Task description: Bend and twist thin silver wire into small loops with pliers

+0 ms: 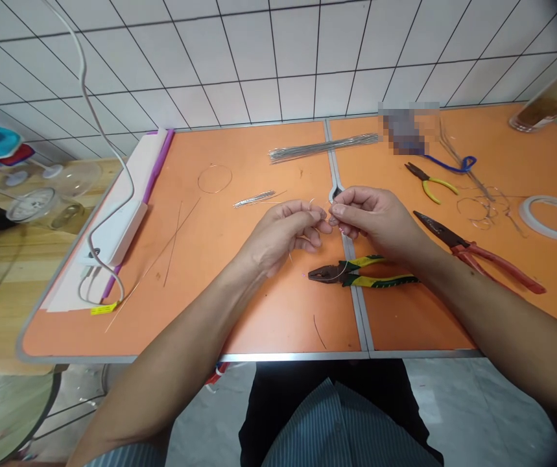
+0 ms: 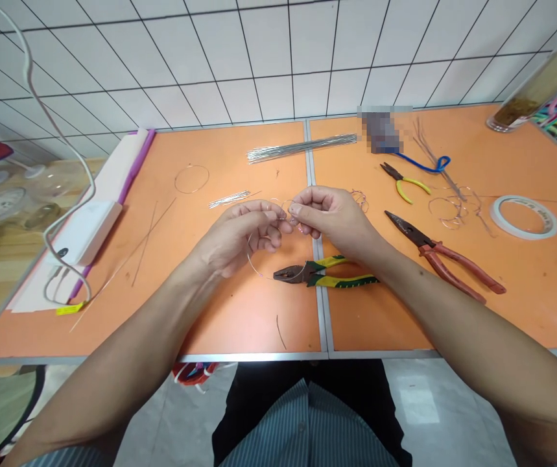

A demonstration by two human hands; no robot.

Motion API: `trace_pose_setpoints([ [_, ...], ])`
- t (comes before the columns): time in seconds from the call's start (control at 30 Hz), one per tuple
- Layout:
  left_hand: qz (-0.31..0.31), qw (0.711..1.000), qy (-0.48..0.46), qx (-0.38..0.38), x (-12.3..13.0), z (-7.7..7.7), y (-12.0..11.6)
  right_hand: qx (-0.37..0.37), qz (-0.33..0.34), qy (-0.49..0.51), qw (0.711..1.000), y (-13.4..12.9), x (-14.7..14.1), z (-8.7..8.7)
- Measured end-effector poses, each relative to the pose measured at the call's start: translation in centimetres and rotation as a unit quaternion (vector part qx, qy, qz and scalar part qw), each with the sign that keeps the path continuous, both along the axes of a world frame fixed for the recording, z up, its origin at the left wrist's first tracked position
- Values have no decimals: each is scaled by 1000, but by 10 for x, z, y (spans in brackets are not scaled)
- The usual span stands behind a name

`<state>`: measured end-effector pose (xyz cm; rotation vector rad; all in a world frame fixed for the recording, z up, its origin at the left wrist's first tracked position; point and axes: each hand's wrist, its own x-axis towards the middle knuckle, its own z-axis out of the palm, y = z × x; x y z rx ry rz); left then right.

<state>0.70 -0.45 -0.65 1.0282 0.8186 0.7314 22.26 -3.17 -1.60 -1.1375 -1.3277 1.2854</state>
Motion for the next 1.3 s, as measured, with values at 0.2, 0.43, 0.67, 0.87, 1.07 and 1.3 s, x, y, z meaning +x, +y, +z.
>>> trace_pose_setpoints([
  [0.2,36,999,13,25,2,0,-3,-6,-14,-9,1000,1,1,-2],
  [0.43,50,998,21,30,2,-1,-3,10,-13,-40,999,0,0,2],
  [0.67,59,997,28,52,3,-1,-5,13,-22,-50,998,1,-1,1],
  [0.87,55,998,24,34,3,-2,-3,16,-12,-51,998,1,-1,0],
  [1.07,53,998,34,13,2,1,-2,14,1,-47,999,0,-1,-1],
  [1.3,64,997,38,-21,2,5,-1,9,-8,-46,999,1,0,-3],
])
